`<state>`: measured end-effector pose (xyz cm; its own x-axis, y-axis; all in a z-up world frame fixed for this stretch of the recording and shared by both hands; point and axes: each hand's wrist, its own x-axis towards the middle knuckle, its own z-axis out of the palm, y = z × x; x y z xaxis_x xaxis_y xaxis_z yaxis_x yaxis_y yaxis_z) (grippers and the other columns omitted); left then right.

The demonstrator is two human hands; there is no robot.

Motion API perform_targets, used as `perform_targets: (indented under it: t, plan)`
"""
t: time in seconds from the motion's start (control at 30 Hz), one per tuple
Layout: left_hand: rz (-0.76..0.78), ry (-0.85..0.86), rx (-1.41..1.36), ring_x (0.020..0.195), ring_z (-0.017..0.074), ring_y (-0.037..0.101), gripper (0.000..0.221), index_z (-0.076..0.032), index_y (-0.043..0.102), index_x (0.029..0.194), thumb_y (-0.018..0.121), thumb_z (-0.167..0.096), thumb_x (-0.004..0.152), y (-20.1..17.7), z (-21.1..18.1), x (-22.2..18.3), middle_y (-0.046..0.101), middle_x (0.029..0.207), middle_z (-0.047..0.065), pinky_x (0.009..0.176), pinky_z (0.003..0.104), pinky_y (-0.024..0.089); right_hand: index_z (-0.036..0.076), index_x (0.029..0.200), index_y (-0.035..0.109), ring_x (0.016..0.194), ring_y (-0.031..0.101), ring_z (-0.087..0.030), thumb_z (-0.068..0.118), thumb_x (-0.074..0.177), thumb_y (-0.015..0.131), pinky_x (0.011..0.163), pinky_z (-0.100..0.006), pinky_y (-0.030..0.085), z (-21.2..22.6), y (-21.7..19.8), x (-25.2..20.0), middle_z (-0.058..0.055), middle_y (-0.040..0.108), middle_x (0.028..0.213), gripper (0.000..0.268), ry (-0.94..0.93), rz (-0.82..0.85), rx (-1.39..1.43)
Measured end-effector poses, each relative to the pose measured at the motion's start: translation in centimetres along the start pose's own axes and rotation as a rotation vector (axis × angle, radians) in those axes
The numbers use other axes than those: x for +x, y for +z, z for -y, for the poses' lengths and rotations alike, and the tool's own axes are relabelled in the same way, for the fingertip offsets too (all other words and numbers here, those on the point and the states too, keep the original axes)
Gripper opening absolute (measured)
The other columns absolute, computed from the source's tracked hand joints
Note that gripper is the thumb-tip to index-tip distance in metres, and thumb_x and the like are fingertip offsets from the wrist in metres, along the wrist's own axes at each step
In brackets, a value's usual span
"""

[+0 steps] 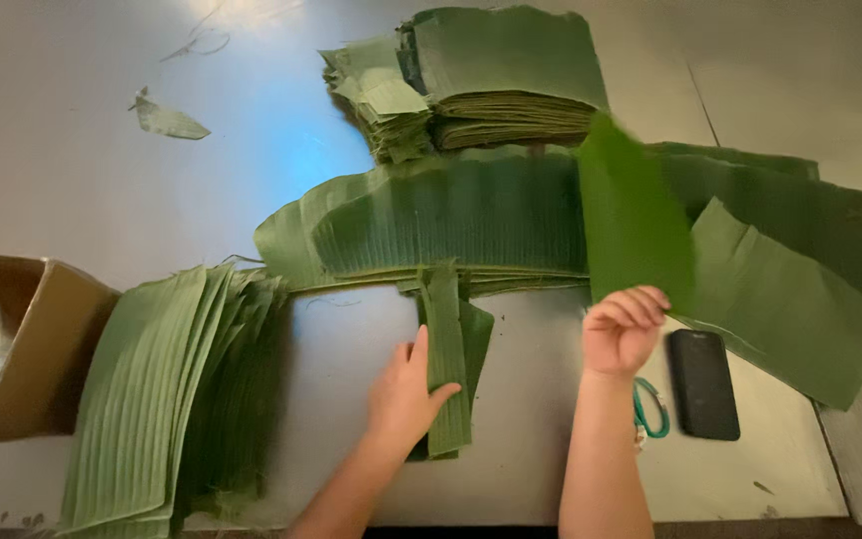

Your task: The person prepares banana leaves by hand and using shears, tearing sections from a larger leaf and trimming them into smaller pieces before stacking them on a table.

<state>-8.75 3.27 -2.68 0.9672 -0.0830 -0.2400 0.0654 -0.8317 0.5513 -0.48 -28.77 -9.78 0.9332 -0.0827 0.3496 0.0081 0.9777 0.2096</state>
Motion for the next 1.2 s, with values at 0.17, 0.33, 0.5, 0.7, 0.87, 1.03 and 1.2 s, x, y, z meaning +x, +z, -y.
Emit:
perform_targets:
  t: [0.17,0.33,0.5,0.7,0.87,1.03,1.2]
  plan:
    - [0.128,-0.059,-0.014,0.105,0.0398,0.066,0.095,-0.016,0.022,0.158,0.082,-0.031,0.085,-0.1,-1.4,0.1,0.047,0.138,0.019,0.082,0.047,0.057,0.012,0.086,0.069,0.073,0.065,-0.01,0.015,0.113,0.055,0.075,-0.026,0.053,1.1,1.5,-0.4,0.004,0.07,0.075,0.03,-0.1,0.007,0.025]
    - [0.062,-0.02,-0.073,0.102,0.0428,0.066,0.089,-0.014,0.024,0.157,0.079,-0.023,0.088,-0.1,-2.4,-1.2,0.047,0.138,0.023,0.081,0.049,0.057,0.015,0.083,0.064,0.064,0.056,-0.012,0.018,0.108,0.056,0.067,-0.028,0.051,-1.2,0.4,0.0,0.003,0.06,0.068,0.027,0.114,-0.082,-0.216]
    - [-0.186,0.011,-0.05,0.116,0.0421,0.061,0.074,-0.01,0.032,0.154,0.064,-0.044,0.097,0.3,-1.9,0.0,0.052,0.141,0.024,0.091,0.048,0.051,0.012,0.076,0.057,0.067,0.054,-0.013,0.04,0.109,0.058,0.062,-0.029,0.046,-7.7,-3.7,-1.0,0.0,0.057,0.071,0.044,0.518,-0.356,-0.385]
    - [0.007,0.002,-1.351,0.13,0.0257,0.059,0.055,0.005,0.062,0.14,0.057,-0.035,0.103,1.0,2.3,10.9,0.065,0.141,0.017,0.11,0.037,0.043,0.007,0.08,0.068,0.072,0.065,-0.02,0.046,0.097,0.065,0.069,-0.034,0.052,-11.9,-3.0,-2.5,-0.007,0.069,0.075,0.042,0.886,-0.397,-1.613]
    - [0.076,-0.333,-1.53,0.117,0.0304,0.065,0.05,0.001,0.06,0.134,0.071,-0.017,0.088,1.0,3.7,12.8,0.068,0.131,0.014,0.099,0.045,0.051,0.009,0.102,0.073,0.084,0.067,-0.016,0.04,0.092,0.068,0.076,-0.031,0.053,-13.8,-3.5,-2.8,-0.002,0.074,0.093,0.033,0.968,-0.426,-1.776]
    - [0.113,-0.333,-1.63,0.107,0.0355,0.066,0.047,-0.001,0.06,0.128,0.071,-0.007,0.082,0.6,6.5,12.8,0.067,0.12,0.017,0.089,0.052,0.056,0.005,0.097,0.064,0.064,0.059,-0.019,0.033,0.099,0.069,0.056,-0.034,0.048,-12.0,-4.4,-1.0,-0.006,0.067,0.079,0.028,0.589,-0.76,-1.191]
    - [0.03,-0.549,-1.679,0.105,0.0325,0.067,0.041,-0.003,0.064,0.126,0.07,-0.018,0.089,0.1,5.9,13.1,0.069,0.121,0.013,0.085,0.053,0.054,0.013,0.097,0.063,0.061,0.052,-0.012,0.022,0.094,0.068,0.05,-0.029,0.04,-11.4,-4.1,-1.6,0.0,0.062,0.077,0.011,0.548,-0.77,-0.955]
